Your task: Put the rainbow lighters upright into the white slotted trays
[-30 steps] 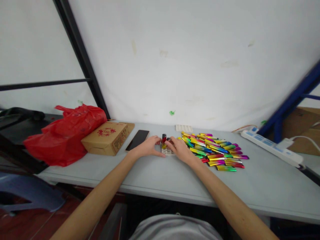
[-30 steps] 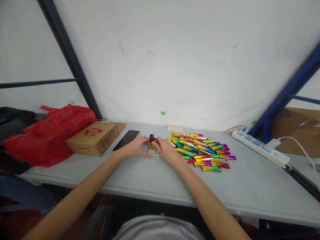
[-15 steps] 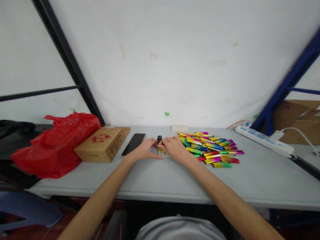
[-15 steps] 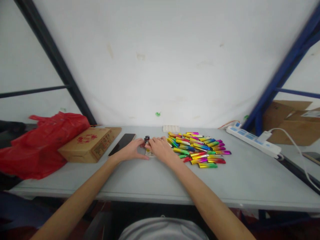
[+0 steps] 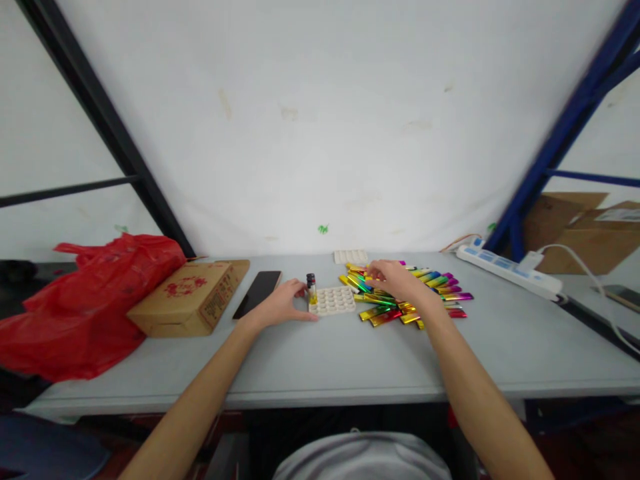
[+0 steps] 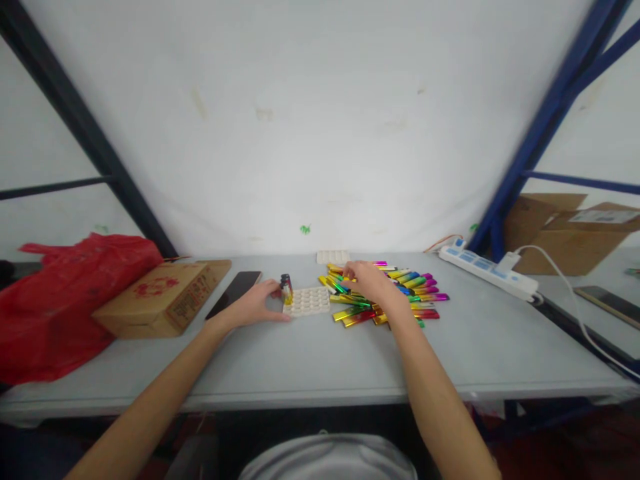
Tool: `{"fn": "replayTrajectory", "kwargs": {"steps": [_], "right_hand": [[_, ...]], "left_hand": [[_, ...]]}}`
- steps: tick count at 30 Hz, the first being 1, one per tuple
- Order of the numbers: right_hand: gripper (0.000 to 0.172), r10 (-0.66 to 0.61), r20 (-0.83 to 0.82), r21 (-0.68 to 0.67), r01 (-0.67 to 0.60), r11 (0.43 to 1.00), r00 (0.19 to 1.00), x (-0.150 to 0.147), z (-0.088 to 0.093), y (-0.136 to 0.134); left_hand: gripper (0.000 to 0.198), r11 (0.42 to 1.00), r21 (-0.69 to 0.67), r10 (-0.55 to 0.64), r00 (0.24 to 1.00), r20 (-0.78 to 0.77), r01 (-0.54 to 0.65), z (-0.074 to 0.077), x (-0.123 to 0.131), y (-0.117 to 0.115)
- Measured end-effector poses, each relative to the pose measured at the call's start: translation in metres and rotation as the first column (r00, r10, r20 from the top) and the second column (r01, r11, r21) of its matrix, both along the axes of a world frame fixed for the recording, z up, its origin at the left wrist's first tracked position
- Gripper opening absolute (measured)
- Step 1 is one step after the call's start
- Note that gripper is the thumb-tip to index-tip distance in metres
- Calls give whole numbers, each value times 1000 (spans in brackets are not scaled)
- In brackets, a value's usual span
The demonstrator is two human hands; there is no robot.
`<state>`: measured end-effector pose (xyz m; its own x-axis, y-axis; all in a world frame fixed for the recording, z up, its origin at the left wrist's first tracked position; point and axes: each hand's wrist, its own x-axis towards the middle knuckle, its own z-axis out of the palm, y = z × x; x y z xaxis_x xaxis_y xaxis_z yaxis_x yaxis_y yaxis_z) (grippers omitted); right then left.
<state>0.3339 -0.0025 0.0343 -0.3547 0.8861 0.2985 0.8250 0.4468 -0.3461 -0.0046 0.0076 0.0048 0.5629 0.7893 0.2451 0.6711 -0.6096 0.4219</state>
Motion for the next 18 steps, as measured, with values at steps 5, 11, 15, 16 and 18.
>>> {"fn": "replayTrajectory", "kwargs": {"steps": [5, 11, 15, 16, 18], "right_hand": [[11, 32, -9, -174, -33, 984, 999, 12, 4, -8], [10, 4, 142, -233, 30, 972, 990, 1, 0, -14], [2, 44, 81, -87, -37, 996, 996, -8, 4, -15], [6, 57, 48, -35, -55, 998, 997, -11, 6, -15], [16, 88, -30, 35, -87, 996, 996, -19, 7, -14]], "left_hand": [[67, 1000, -19, 9, 1000, 2, -9, 0, 0, -1], [66, 1000, -26, 6, 1000, -4, -6, 1, 0, -1], [66, 999, -34, 6, 1000, 1, -6, 2, 1, -2], [66, 999, -31, 7, 1000, -4, -7, 2, 1, -2], [66, 1000, -24, 5, 1000, -15, -6, 2, 1, -2]]}}
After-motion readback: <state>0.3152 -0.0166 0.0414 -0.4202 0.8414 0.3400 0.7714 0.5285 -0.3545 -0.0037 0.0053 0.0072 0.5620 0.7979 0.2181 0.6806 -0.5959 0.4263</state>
